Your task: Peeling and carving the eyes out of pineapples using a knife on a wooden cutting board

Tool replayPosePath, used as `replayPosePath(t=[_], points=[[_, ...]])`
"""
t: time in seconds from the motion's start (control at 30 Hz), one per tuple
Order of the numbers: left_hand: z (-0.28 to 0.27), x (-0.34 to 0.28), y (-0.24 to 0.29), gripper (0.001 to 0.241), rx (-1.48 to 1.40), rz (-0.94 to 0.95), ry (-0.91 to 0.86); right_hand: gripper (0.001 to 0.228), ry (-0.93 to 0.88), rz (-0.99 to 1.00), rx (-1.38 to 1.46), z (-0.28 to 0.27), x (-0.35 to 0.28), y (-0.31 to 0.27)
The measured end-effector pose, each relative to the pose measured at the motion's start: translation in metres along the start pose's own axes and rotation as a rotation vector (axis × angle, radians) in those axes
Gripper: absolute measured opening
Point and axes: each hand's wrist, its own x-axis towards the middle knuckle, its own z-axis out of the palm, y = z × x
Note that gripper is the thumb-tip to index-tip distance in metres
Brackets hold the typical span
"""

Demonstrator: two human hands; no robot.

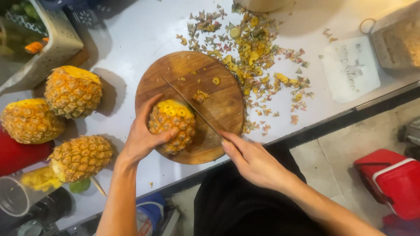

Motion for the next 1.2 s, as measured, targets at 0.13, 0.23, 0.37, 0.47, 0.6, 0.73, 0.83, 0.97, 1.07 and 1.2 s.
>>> replayPosePath(t=[0.13,0.23,0.37,0.47,0.6,0.73,0.83,0.97,1.07,1.2], points=[[-0.017,0.007,-0.011,0.091,-0.066,0.054,0.043,0.057,-0.017,-0.004,0.021,0.008,0.003,0.013],[-0.018,-0.007,0.006,0.101,-0.097,0.058,0.016,0.057,0.004,0.017,0.043,0.003,-0.011,0.016],[-0.048,-0.014,0.007,0.067,-0.091,0.109,0.081,0.055,0.188,0.05,0.029,-0.022,-0.03,0.014],[-0.024,-0.017,0.028,0.091,0.092,-0.029,0.164,0.057,0.248,0.066,-0.002,-0.023,-0.03,0.016],[0.024,-0.016,0.018,0.1,0.159,0.047,0.283,0.054,0.239,0.038,-0.055,-0.012,-0.036,0.008],[0.075,-0.021,0.023,0.099,0.278,0.056,0.491,0.057,0.185,0.016,-0.226,0.003,-0.038,0.015],[0.084,-0.025,0.039,0.099,0.279,-0.07,0.511,0.058,0.196,0.047,-0.249,0.008,-0.042,0.024],[0.083,-0.025,0.044,0.085,0.203,-0.081,0.53,0.06,0.143,0.177,-0.257,0.015,-0.053,0.034],[0.09,-0.026,0.032,0.093,0.294,0.013,0.607,0.058,0.195,0.049,-0.224,0.012,-0.031,0.022],[0.088,-0.024,0.022,0.092,0.291,0.034,0.616,0.059,0.198,-0.043,-0.2,0.012,-0.018,0.014]])
